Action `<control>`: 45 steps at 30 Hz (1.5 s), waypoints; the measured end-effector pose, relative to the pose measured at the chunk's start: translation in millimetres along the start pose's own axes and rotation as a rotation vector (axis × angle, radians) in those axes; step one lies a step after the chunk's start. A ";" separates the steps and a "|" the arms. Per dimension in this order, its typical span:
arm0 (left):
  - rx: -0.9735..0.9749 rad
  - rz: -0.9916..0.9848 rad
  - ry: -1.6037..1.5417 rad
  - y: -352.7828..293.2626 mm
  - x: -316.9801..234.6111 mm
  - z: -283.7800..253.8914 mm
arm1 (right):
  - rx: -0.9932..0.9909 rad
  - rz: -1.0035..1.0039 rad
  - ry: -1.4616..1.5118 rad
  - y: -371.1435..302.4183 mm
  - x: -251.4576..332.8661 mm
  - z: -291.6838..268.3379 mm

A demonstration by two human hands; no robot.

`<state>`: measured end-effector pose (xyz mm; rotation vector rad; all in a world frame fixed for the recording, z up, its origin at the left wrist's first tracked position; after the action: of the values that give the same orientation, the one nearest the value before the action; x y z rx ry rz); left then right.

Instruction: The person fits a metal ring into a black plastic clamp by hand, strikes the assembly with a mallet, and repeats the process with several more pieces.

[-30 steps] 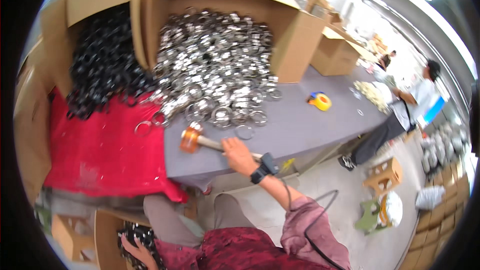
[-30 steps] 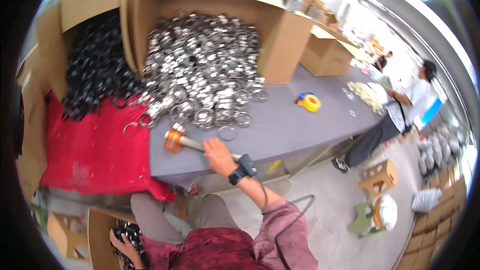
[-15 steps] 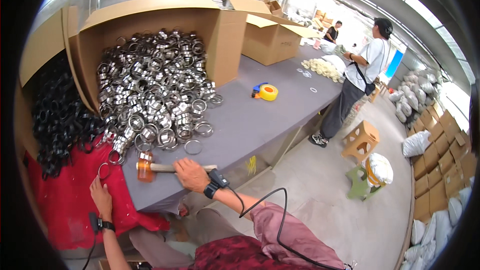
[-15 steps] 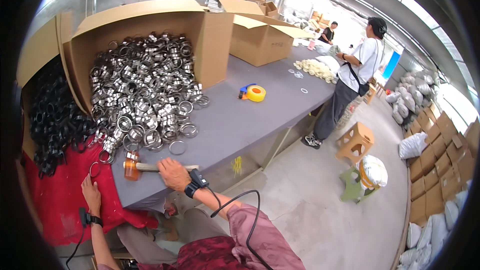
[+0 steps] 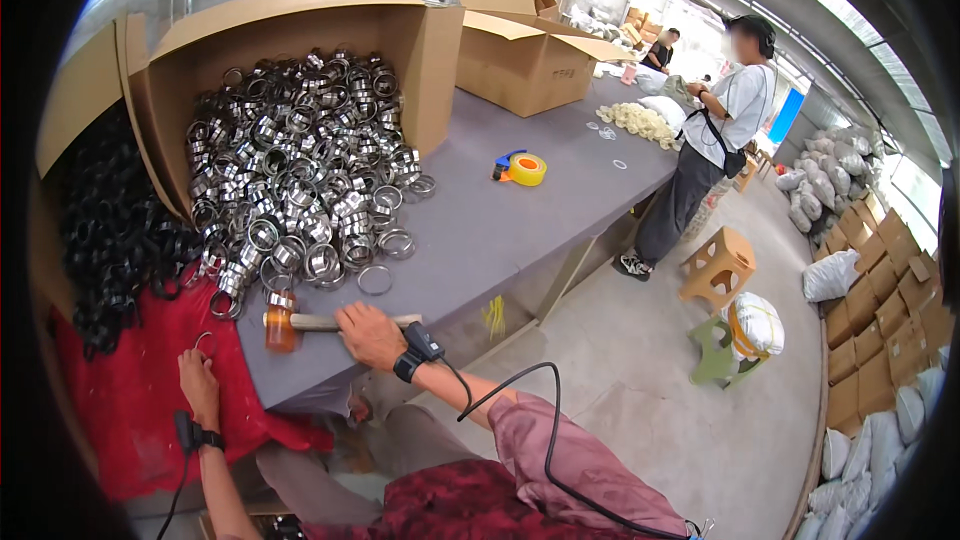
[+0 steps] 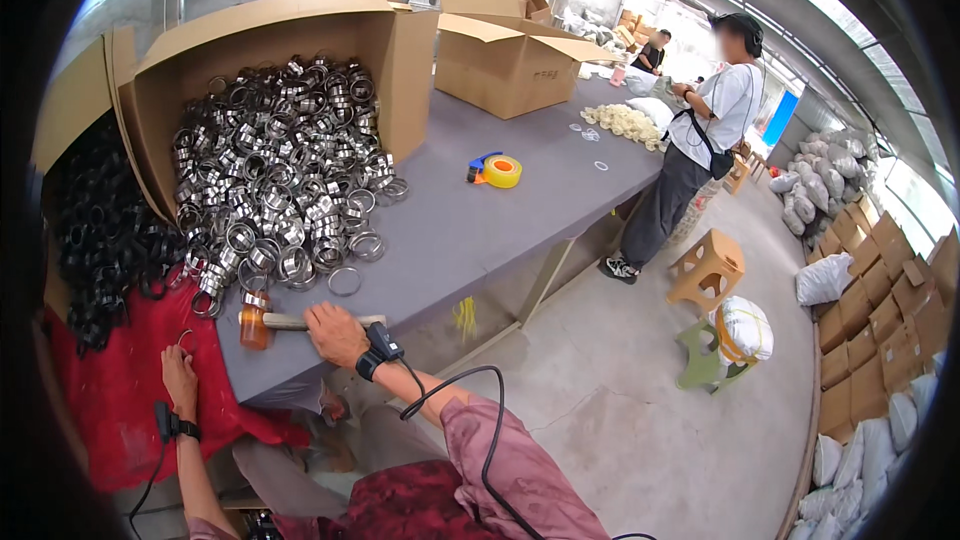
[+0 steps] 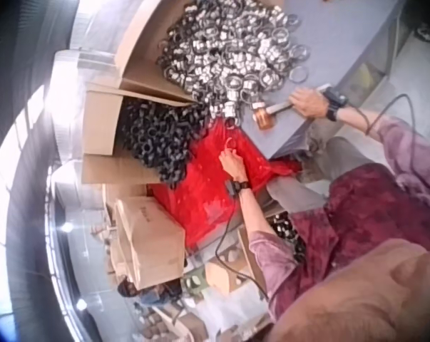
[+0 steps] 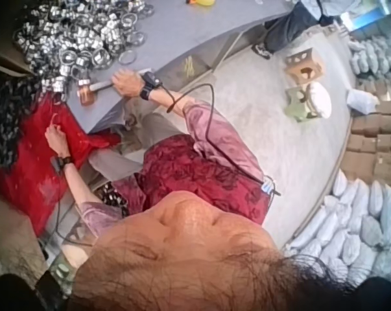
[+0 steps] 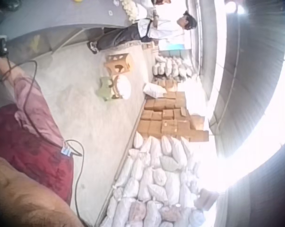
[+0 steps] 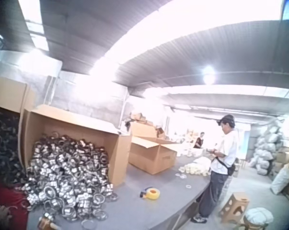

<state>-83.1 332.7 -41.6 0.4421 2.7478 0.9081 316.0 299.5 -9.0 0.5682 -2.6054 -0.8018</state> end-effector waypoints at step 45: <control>-0.167 -0.625 -0.569 27.5 60.1 -21.0 | 0.406 -0.216 0.659 34.4 122.6 48.3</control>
<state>-139.3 363.1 -14.8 -0.1726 2.0653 0.6942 180.4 289.6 0.0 1.0368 -2.0985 -0.0840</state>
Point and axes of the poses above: each hand's wrist, its own y-axis towards the middle knuckle, its own z-axis out of the palm, x = y × z, the point moved 6 cm from there along y, towards the middle knuckle, and after that the axes turned 8 degrees about z, right-handed, at the moved point
